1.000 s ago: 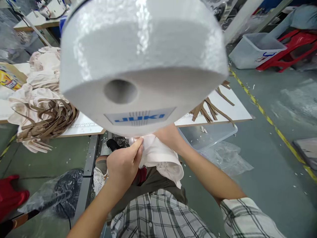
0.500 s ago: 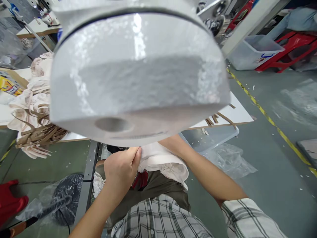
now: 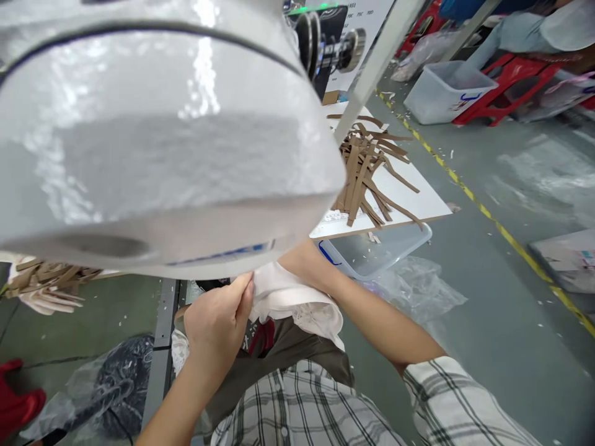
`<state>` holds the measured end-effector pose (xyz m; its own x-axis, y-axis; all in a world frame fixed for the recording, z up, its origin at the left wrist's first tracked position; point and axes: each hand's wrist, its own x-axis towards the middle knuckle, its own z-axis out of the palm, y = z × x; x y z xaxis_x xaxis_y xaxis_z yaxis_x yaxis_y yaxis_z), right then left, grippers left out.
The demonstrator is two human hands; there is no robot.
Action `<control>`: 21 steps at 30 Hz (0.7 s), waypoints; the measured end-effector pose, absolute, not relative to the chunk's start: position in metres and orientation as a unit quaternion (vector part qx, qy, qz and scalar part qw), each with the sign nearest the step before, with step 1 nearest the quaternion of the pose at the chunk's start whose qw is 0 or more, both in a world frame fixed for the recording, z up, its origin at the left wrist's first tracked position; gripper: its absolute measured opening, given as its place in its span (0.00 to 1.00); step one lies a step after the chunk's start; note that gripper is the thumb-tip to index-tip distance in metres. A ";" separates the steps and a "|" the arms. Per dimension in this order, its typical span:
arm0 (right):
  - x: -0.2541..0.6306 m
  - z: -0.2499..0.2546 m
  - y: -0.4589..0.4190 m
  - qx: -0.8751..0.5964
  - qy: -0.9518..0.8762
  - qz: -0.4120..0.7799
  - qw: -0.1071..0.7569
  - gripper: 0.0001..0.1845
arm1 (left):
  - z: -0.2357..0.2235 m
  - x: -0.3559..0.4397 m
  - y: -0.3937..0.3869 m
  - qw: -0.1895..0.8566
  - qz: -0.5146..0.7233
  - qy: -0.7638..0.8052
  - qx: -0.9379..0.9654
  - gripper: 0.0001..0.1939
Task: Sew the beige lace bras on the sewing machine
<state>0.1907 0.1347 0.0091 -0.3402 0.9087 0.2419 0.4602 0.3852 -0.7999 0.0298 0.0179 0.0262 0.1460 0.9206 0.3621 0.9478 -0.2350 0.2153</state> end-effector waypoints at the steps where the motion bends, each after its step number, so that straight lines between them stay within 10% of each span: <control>1: 0.191 0.009 0.134 -0.456 -0.751 0.326 0.350 0.08 | 0.026 0.029 0.017 0.033 -0.213 -0.617 -0.757 0.13; 21: 0.189 0.003 0.114 -0.459 -0.649 0.429 0.429 0.08 | 0.026 0.023 0.015 0.051 -0.217 -0.634 -0.741 0.12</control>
